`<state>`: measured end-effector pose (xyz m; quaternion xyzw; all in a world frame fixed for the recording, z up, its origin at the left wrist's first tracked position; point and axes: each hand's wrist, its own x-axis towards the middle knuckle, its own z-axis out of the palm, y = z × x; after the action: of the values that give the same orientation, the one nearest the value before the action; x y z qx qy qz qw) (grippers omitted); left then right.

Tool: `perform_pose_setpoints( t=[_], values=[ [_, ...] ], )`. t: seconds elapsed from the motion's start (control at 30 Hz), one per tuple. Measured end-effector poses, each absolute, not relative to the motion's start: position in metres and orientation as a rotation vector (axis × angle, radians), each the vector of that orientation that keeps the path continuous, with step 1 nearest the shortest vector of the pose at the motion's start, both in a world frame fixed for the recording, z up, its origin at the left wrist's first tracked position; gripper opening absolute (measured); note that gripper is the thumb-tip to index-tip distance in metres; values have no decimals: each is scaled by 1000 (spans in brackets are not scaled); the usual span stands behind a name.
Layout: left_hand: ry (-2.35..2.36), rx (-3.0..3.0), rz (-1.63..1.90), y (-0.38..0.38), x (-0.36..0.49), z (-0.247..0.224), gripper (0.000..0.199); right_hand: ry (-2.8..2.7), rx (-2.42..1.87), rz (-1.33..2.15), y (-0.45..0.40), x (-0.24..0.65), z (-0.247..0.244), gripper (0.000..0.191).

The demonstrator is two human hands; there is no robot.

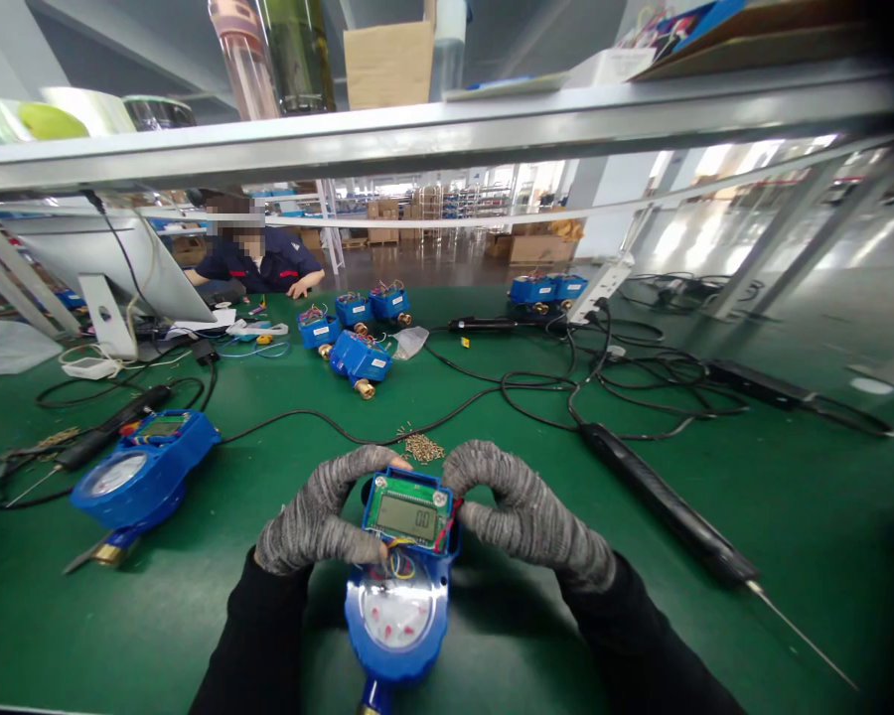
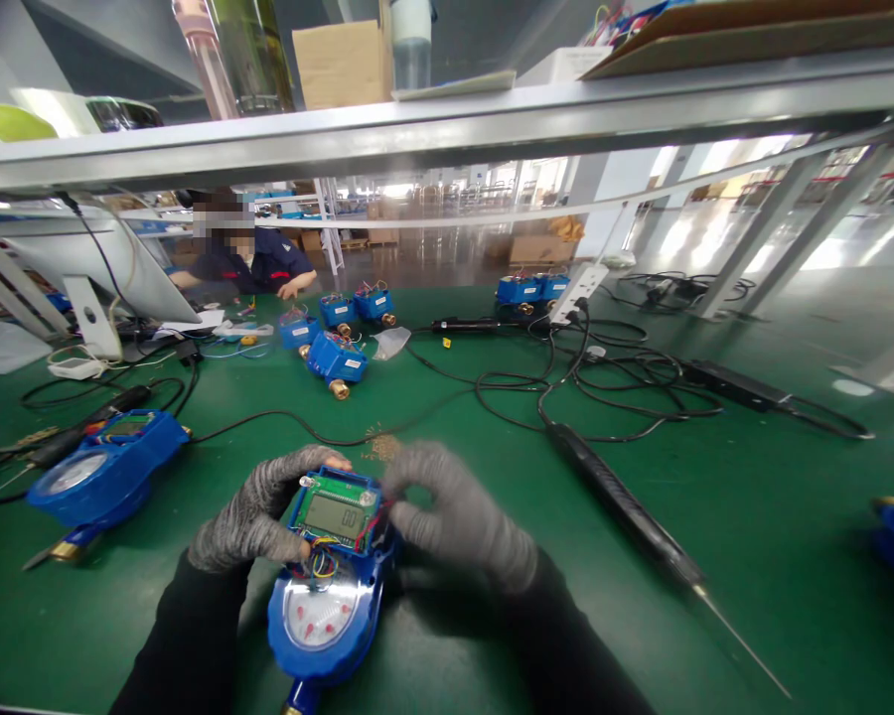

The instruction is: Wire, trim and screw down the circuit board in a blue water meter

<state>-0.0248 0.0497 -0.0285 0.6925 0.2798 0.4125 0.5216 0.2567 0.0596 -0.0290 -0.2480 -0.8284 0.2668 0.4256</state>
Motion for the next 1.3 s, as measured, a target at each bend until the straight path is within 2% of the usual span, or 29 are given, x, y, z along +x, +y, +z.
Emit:
perform_pose_setpoints(
  t=[0.17, 0.27, 0.33, 0.37, 0.53, 0.77, 0.97, 1.07, 1.23, 1.3],
  values=[
    [627, 1781, 1206, 51, -29, -20, 71, -2133, -710, 587, 58, 250, -35, 8],
    [602, 1771, 1419, 55, -28, -18, 38, -2132, -632, 719, 53, 247, -31, 8],
    [659, 1716, 1464, 58, -26, -21, 24, -2069, -568, 854, 50, 247, -24, 9],
    [686, 1680, 1433, 59, -25, -23, 25, -2025, -546, 917, 48, 247, -20, 10],
    [675, 1529, 1054, 56, -25, -28, 65, -1774, -551, 1214, 46, 247, -11, 19],
    [806, 1669, 747, 48, -32, -16, 85, -1587, -633, 1270, 48, 238, -18, 11],
    [917, 1771, 1033, 52, -29, -26, 74, -1558, -662, 1228, 48, 237, -20, 10],
    [898, 1784, 1141, 52, -29, -25, 69, -1600, -649, 1263, 49, 239, -21, 17],
    [1164, 1952, 1382, 54, -23, -20, 59, -1691, -703, 1281, 46, 237, -22, 23],
    [1236, 2012, 1443, 54, -17, -21, 59, -1715, -727, 1239, 46, 234, -23, 32]
  ],
)
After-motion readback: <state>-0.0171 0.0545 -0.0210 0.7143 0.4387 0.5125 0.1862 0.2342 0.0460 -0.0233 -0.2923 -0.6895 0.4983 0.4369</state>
